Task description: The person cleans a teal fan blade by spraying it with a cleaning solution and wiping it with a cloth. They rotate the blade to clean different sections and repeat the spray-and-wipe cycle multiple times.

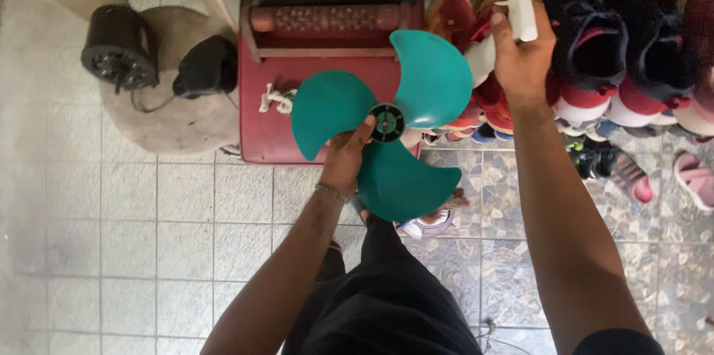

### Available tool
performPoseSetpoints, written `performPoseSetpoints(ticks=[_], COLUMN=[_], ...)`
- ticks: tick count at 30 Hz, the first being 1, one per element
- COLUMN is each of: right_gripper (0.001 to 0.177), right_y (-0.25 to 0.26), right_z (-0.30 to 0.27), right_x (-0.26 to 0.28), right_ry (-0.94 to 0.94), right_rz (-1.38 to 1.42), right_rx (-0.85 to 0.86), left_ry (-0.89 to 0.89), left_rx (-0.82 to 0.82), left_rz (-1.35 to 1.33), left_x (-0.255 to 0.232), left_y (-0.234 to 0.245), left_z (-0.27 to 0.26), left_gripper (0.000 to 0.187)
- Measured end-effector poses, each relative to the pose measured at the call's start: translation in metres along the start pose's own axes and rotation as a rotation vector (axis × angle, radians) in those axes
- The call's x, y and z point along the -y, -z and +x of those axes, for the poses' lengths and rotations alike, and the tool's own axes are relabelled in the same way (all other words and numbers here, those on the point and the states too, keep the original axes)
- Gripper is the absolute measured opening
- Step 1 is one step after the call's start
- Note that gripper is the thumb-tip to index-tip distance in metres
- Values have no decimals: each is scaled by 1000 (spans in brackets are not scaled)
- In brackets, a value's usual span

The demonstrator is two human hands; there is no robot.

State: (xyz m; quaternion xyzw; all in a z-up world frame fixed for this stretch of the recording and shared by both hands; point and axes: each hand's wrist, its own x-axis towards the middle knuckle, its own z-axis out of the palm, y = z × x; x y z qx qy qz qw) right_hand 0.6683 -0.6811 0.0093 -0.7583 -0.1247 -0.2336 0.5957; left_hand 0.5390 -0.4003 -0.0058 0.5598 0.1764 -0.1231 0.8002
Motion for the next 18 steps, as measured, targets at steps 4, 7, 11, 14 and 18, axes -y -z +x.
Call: performPoseSetpoints(ticks=[4,7,11,14,18], right_gripper=[23,16,16,20,27], right_y=[3,16,36,38,-19], right_z=[3,7,2,-12,-41], right_x=[8,24,35,46,98], right_ry=[67,100,157,121,22], right_rz=[46,80,-92,-152,-77], right_rx=[-54,-108,-196,-230,-297], left_ry=[71,57,20,-30,-111], left_rx=[-8,20,3,-85,-227], left_rz=[-78,-128,-49,-17,-72], left_x=[3,2,-6,-18,-46], left_y=[-4,1,30,70,147], left_z=[-4,-6,-22,-47,-92], left_gripper=[30,28,31,37,45])
